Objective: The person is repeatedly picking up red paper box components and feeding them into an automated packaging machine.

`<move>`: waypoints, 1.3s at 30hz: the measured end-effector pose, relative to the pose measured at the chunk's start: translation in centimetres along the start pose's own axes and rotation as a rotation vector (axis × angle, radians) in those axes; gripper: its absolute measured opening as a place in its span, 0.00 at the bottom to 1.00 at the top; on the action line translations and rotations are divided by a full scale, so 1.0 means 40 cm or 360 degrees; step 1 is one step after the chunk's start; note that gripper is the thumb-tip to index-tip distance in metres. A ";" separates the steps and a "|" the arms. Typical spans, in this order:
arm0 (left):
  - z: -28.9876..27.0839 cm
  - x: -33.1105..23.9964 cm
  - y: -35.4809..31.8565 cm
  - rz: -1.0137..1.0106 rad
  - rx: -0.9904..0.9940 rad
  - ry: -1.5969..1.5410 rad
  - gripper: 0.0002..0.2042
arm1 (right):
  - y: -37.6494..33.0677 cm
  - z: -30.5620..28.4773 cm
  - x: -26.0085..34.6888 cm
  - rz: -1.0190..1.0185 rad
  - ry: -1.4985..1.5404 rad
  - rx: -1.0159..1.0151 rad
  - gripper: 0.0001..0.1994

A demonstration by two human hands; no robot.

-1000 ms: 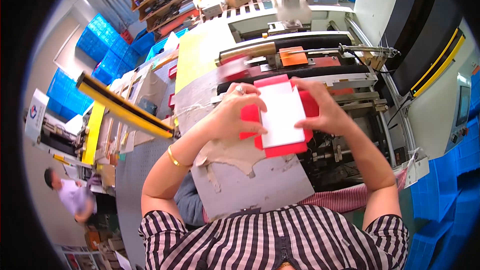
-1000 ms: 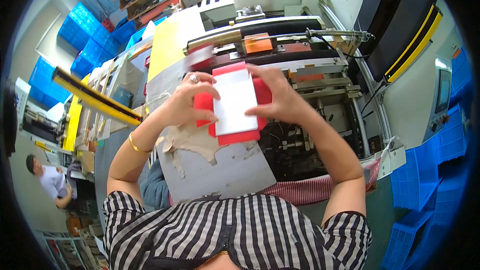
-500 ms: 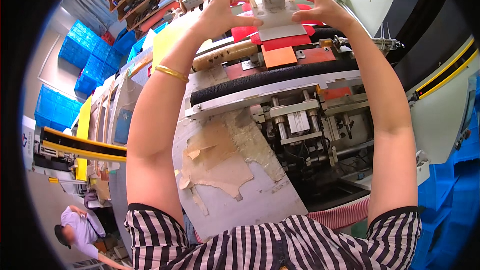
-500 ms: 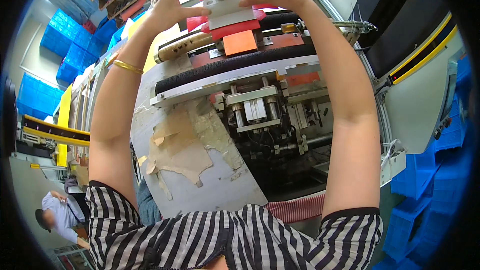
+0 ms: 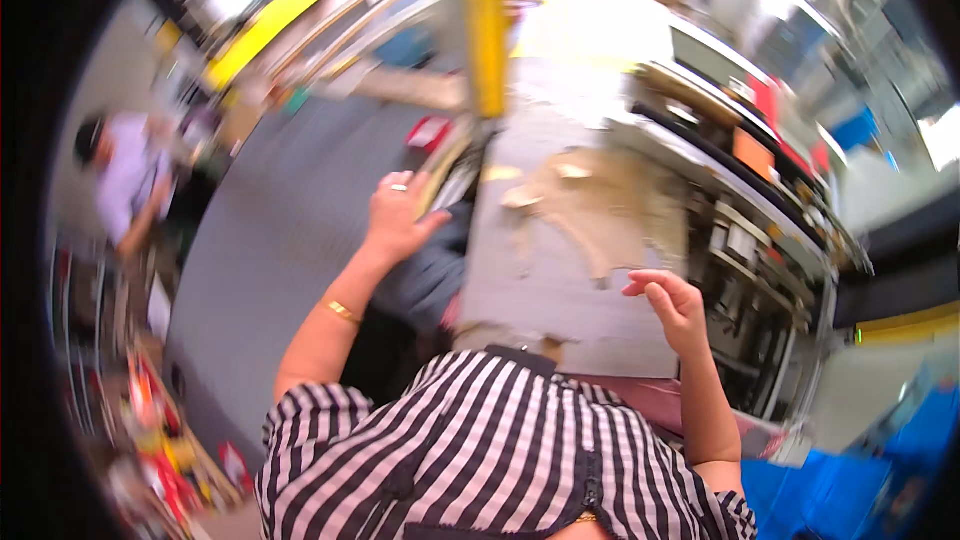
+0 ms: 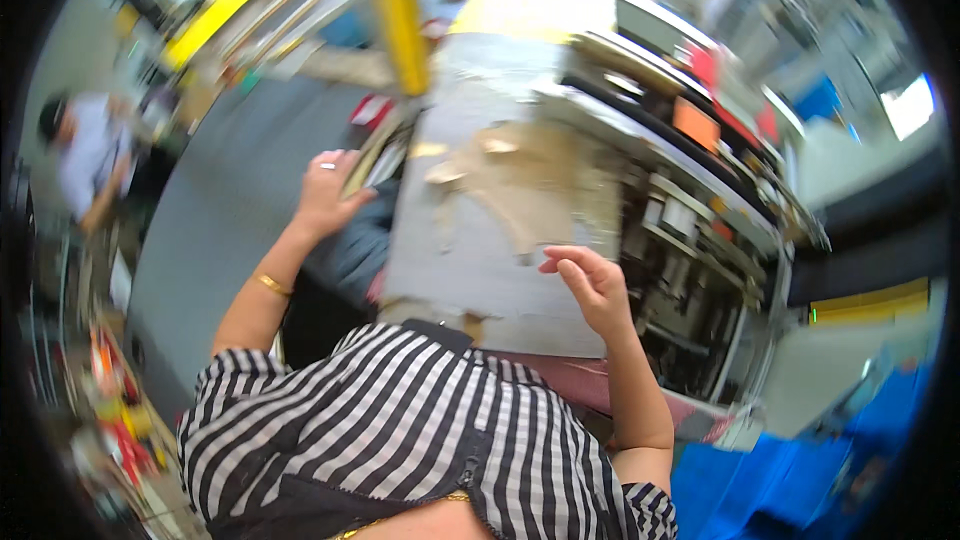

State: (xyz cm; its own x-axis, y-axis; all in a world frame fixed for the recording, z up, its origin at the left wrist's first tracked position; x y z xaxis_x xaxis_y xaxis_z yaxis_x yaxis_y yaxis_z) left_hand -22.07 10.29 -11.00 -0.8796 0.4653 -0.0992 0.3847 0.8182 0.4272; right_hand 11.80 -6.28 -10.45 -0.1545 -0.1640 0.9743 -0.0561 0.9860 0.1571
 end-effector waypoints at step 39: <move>-0.202 1.070 -1.103 -0.1928 -0.0301 -0.0991 0.12 | 0.280 1.136 0.065 -0.0596 -0.0930 0.1509 0.12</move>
State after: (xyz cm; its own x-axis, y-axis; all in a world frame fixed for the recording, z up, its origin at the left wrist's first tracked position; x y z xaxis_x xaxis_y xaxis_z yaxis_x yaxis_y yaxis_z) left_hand -78.95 -8.64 -26.83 -0.3460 -0.3857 -0.8553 -0.6137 0.7826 -0.1046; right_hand -34.06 2.98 -13.51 -0.3878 -0.6711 0.6318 -0.8679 0.4967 -0.0051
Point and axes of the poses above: each hand's wrist, its own y-axis towards the middle knuckle, its own z-axis out of the palm, x = y × z, the point moved 10 cm from there along y, towards the middle knuckle, and after that the axes turned 4 degrees about -z, right-handed, at the moved point
